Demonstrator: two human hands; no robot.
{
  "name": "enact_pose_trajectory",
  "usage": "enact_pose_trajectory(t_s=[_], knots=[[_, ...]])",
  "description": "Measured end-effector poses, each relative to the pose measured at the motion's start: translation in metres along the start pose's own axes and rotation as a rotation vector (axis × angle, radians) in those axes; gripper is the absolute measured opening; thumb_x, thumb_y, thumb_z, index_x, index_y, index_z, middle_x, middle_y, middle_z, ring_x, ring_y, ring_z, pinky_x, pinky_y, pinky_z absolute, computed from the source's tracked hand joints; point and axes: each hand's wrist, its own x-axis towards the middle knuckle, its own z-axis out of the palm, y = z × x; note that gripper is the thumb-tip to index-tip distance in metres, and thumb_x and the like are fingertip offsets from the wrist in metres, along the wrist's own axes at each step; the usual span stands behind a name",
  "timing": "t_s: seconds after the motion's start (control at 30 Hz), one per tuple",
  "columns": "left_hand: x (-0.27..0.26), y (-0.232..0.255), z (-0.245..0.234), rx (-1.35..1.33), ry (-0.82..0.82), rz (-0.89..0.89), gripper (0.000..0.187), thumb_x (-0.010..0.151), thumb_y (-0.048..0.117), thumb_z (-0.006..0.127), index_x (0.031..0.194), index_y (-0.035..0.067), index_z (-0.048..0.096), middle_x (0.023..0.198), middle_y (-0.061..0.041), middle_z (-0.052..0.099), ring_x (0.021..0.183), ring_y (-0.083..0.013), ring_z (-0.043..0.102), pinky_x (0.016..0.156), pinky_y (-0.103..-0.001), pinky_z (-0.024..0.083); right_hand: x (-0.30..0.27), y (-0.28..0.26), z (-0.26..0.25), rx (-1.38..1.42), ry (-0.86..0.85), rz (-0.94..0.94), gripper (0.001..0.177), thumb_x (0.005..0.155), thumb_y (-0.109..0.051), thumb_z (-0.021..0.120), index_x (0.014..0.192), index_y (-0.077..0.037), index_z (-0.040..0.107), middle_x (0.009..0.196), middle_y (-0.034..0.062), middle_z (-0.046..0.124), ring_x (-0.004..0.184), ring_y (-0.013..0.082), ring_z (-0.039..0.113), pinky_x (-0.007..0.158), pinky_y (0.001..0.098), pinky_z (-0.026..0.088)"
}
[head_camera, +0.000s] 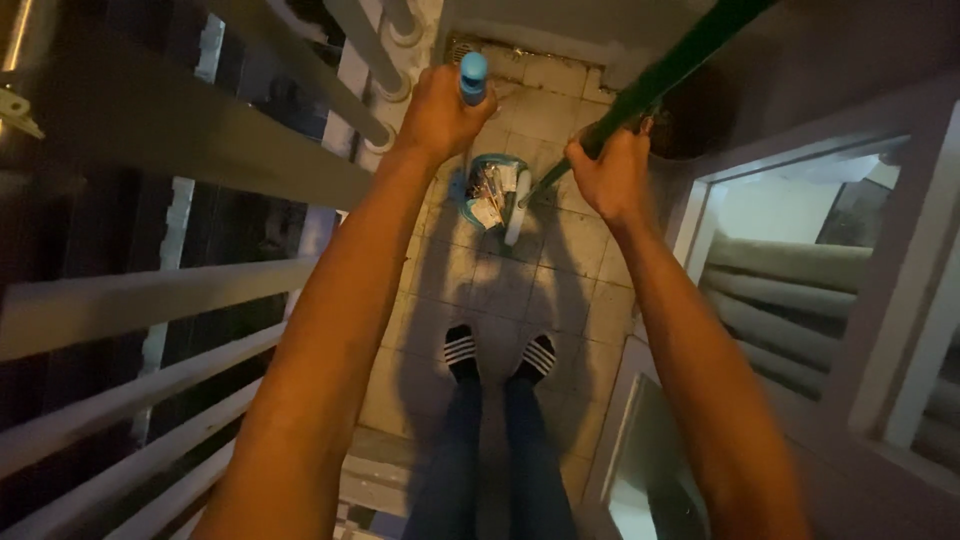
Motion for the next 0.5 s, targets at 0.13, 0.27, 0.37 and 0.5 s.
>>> enact_pose_trajectory(t_s=[0.13,0.27,0.37,0.5], knots=[[-0.01,0.005,-0.005,-0.072,0.027,0.027,0.026,0.091,0.027,0.076,0.083,0.002,0.073,0.078,-0.015,0.075,0.072,-0.027,0.075,0.071,-0.041,0.058,-0.002,0.003,-0.009,0.006,0.003,-0.035,0.021,0.092,-0.014,0.072,0.094,0.007,0.072,0.087,0.0226,0.074,0.081,0.0327,0.075,0.078,0.0419,0.058],[-0.024,-0.007,-0.003,-0.045,-0.008,0.017,0.021,0.092,0.023,0.073,0.098,0.002,0.075,0.086,-0.016,0.076,0.078,-0.025,0.076,0.074,-0.041,0.059,-0.009,0.008,-0.023,-0.019,0.002,-0.07,0.021,0.089,-0.013,0.075,0.092,0.008,0.072,0.088,0.0238,0.073,0.077,0.0337,0.074,0.073,0.0423,0.057],[-0.032,-0.027,-0.007,-0.042,0.051,0.014,0.023,0.092,0.023,0.073,0.102,0.002,0.075,0.091,-0.016,0.077,0.083,-0.0245,0.077,0.076,-0.04,0.06,-0.01,0.002,-0.027,-0.007,-0.044,-0.011,0.022,0.09,-0.016,0.074,0.096,0.006,0.074,0.086,0.0223,0.074,0.075,0.0314,0.074,0.073,0.0415,0.058],[-0.046,-0.042,-0.011,-0.156,0.139,-0.059,0.025,0.094,0.023,0.07,0.104,0.001,0.074,0.093,-0.014,0.079,0.087,-0.0231,0.08,0.078,-0.035,0.062,-0.014,0.004,-0.02,0.0,-0.021,-0.063,0.024,0.088,-0.014,0.076,0.094,0.009,0.072,0.083,0.0234,0.073,0.076,0.0306,0.073,0.069,0.043,0.057]])
